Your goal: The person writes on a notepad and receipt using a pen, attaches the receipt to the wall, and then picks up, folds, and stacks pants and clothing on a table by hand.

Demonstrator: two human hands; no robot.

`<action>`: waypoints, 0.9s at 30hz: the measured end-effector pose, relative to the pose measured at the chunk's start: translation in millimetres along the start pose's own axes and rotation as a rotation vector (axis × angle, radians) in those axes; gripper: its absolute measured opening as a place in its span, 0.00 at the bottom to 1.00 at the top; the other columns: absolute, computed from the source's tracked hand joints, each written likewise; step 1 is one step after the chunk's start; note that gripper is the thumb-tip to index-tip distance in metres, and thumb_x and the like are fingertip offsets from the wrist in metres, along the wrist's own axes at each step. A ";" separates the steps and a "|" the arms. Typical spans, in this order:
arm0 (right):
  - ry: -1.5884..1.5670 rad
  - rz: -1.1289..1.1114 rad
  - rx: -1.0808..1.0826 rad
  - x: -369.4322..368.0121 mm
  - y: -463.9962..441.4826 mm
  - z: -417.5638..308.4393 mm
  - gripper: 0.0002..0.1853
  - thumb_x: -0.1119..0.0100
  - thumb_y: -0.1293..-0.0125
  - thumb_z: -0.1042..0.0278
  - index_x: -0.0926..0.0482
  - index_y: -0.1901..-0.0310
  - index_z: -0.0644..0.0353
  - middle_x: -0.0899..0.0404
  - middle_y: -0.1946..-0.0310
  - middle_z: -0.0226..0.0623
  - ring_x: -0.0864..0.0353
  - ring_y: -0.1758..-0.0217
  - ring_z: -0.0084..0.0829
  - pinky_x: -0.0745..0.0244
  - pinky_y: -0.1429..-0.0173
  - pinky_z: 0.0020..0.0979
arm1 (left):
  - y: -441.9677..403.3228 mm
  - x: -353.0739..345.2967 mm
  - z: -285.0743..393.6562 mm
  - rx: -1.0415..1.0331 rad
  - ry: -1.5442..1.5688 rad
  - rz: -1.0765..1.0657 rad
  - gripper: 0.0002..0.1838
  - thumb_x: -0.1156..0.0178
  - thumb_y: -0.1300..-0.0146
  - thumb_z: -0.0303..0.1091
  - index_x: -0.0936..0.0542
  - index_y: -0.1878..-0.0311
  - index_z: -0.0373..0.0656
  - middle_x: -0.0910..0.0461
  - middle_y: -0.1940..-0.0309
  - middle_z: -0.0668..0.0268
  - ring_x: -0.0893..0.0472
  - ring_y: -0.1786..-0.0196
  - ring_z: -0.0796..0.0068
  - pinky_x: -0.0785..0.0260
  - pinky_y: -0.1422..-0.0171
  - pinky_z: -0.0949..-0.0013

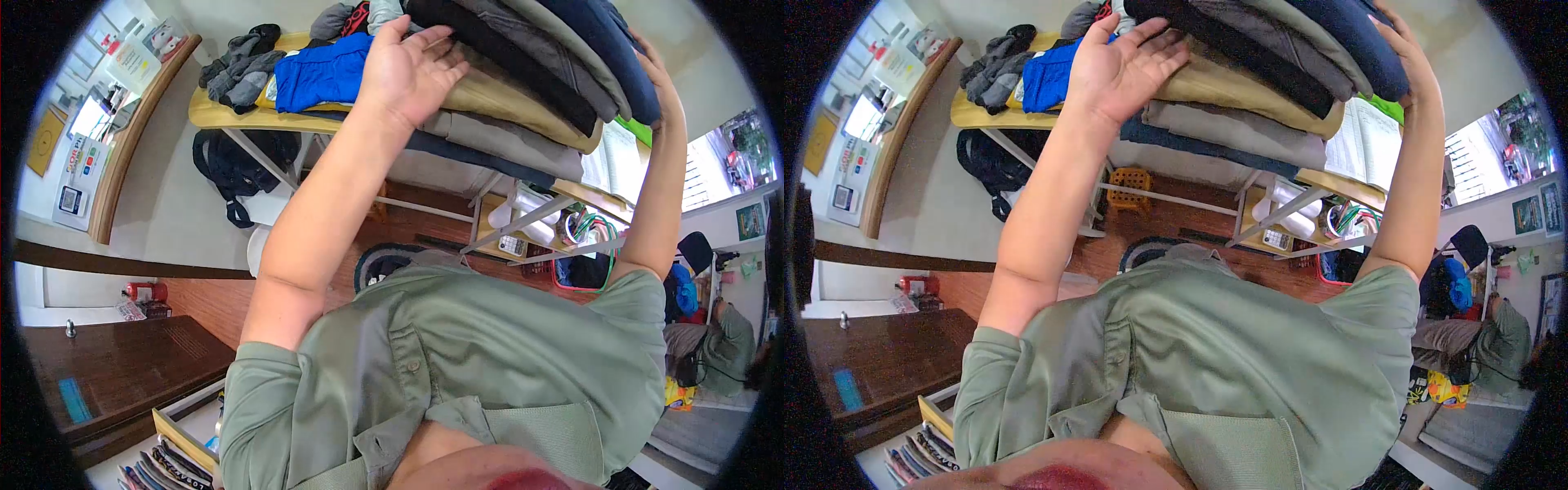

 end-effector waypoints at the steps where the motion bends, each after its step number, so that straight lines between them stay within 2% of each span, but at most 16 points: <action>1: -0.033 -0.001 0.041 1.2 -1.5 1.0 0.27 0.43 0.33 0.64 0.34 0.34 0.59 0.29 0.40 0.44 0.25 0.41 0.30 0.31 0.36 0.27 | -2.8 7.0 3.3 0.047 0.121 0.022 0.35 0.51 0.32 0.42 0.49 0.31 0.26 0.47 0.32 0.40 0.44 0.29 0.42 0.53 0.23 0.46; 2: -0.034 -0.004 0.052 1.9 -1.4 3.0 0.27 0.43 0.33 0.64 0.34 0.34 0.59 0.29 0.40 0.44 0.25 0.41 0.30 0.31 0.36 0.27 | -5.7 11.0 3.0 0.038 0.117 0.015 0.35 0.51 0.32 0.42 0.49 0.31 0.26 0.47 0.32 0.40 0.44 0.29 0.42 0.53 0.23 0.46; 4: 0.019 0.073 -0.005 -19.3 16.1 -4.1 0.27 0.43 0.33 0.64 0.34 0.33 0.59 0.31 0.38 0.44 0.27 0.38 0.30 0.31 0.36 0.28 | -8.2 20.1 13.6 -0.150 -0.375 0.179 0.29 0.51 0.31 0.35 0.44 0.35 0.27 0.44 0.33 0.43 0.38 0.33 0.45 0.48 0.25 0.47; 6: 0.032 0.081 0.033 -30.4 19.1 -13.7 0.28 0.41 0.35 0.63 0.33 0.34 0.58 0.30 0.38 0.44 0.25 0.41 0.31 0.31 0.38 0.27 | -9.5 17.9 17.0 -0.144 -0.434 0.179 0.26 0.50 0.32 0.33 0.42 0.36 0.28 0.41 0.35 0.45 0.35 0.36 0.47 0.46 0.26 0.46; 8: 0.338 0.082 0.067 -31.8 22.5 -28.6 0.29 0.39 0.37 0.59 0.31 0.35 0.56 0.28 0.40 0.44 0.23 0.45 0.31 0.30 0.41 0.25 | -3.9 17.4 13.5 -0.103 -0.536 0.189 0.22 0.48 0.33 0.30 0.37 0.39 0.30 0.33 0.40 0.48 0.29 0.42 0.50 0.43 0.29 0.46; 10: 0.337 0.102 0.046 -32.6 18.8 -29.5 0.30 0.37 0.39 0.56 0.29 0.36 0.55 0.26 0.43 0.44 0.22 0.49 0.31 0.30 0.43 0.24 | -10.5 23.2 16.9 0.002 -0.290 0.209 0.23 0.48 0.33 0.29 0.36 0.39 0.29 0.34 0.40 0.46 0.34 0.35 0.46 0.45 0.27 0.46; 12: 0.354 0.252 0.042 -31.5 14.2 -35.1 0.30 0.38 0.38 0.55 0.30 0.36 0.55 0.25 0.44 0.43 0.22 0.48 0.30 0.30 0.44 0.24 | -6.8 21.4 19.5 0.057 -0.250 0.446 0.19 0.46 0.35 0.33 0.29 0.42 0.37 0.26 0.43 0.54 0.26 0.41 0.54 0.31 0.37 0.52; 13: 0.270 0.235 0.042 -26.3 7.4 -29.5 0.29 0.39 0.37 0.55 0.29 0.36 0.58 0.25 0.44 0.42 0.22 0.48 0.30 0.29 0.44 0.25 | -13.2 37.9 22.1 0.055 -0.240 0.456 0.19 0.46 0.35 0.33 0.29 0.42 0.37 0.26 0.43 0.54 0.26 0.41 0.54 0.31 0.37 0.52; 15: 0.111 0.219 0.006 -25.7 7.3 -20.2 0.29 0.38 0.37 0.57 0.30 0.37 0.62 0.25 0.45 0.46 0.20 0.49 0.33 0.26 0.46 0.27 | -38.6 67.4 24.7 0.196 -0.245 0.060 0.31 0.51 0.30 0.39 0.47 0.29 0.39 0.47 0.27 0.51 0.39 0.30 0.46 0.52 0.25 0.42; 16: -0.052 0.217 -0.033 -28.8 10.6 -15.5 0.30 0.38 0.37 0.58 0.31 0.38 0.66 0.24 0.46 0.50 0.18 0.51 0.36 0.22 0.48 0.29 | -35.2 66.6 30.7 0.187 -0.234 0.076 0.31 0.51 0.30 0.39 0.47 0.29 0.39 0.47 0.27 0.51 0.39 0.30 0.46 0.52 0.25 0.42; 18: -0.196 0.187 -0.151 -27.0 16.0 -5.2 0.28 0.39 0.36 0.58 0.30 0.40 0.67 0.22 0.48 0.50 0.17 0.52 0.38 0.22 0.47 0.32 | -32.2 56.1 44.8 0.309 -0.385 0.021 0.26 0.55 0.28 0.39 0.40 0.32 0.35 0.38 0.32 0.49 0.34 0.33 0.47 0.46 0.26 0.49; 19: -0.341 0.175 -0.262 -26.7 19.0 1.1 0.27 0.39 0.36 0.57 0.29 0.41 0.68 0.21 0.50 0.50 0.17 0.52 0.40 0.21 0.45 0.35 | -29.1 55.5 51.4 0.292 -0.475 0.111 0.26 0.57 0.27 0.40 0.40 0.33 0.35 0.32 0.38 0.49 0.31 0.35 0.50 0.41 0.29 0.50; 23: -0.458 0.123 -0.281 -28.0 28.5 9.3 0.24 0.41 0.34 0.57 0.27 0.43 0.66 0.19 0.52 0.49 0.16 0.54 0.42 0.20 0.46 0.41 | -24.9 105.2 69.6 0.207 -0.597 0.210 0.25 0.58 0.28 0.42 0.36 0.34 0.35 0.27 0.41 0.54 0.25 0.42 0.53 0.31 0.38 0.49; 24: -0.451 0.109 -0.289 -24.8 27.5 11.5 0.24 0.41 0.34 0.57 0.27 0.43 0.66 0.19 0.52 0.49 0.16 0.54 0.42 0.20 0.46 0.41 | -20.0 121.6 65.5 0.214 -0.574 0.310 0.23 0.53 0.30 0.41 0.27 0.40 0.36 0.21 0.47 0.56 0.21 0.49 0.54 0.28 0.44 0.52; 26: -0.369 0.159 -0.306 -16.1 23.9 16.3 0.25 0.45 0.32 0.56 0.28 0.42 0.68 0.20 0.50 0.50 0.18 0.49 0.41 0.23 0.41 0.41 | 21.2 95.6 55.0 0.188 -0.972 0.256 0.19 0.46 0.33 0.39 0.25 0.44 0.36 0.22 0.48 0.54 0.20 0.48 0.62 0.26 0.43 0.61; 27: -0.358 0.144 -0.306 -17.0 23.3 16.9 0.25 0.45 0.32 0.56 0.28 0.42 0.68 0.20 0.50 0.50 0.18 0.49 0.41 0.23 0.41 0.41 | 29.4 106.8 42.4 0.167 -1.144 0.216 0.18 0.44 0.34 0.45 0.19 0.51 0.41 0.17 0.55 0.60 0.17 0.57 0.70 0.23 0.53 0.68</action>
Point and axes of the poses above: each hand's wrist, its own y-axis away from the middle knuckle, its own x-axis out of the back of the hand, z = x × y, the point moved 4 cm from there along -y, towards the middle knuckle
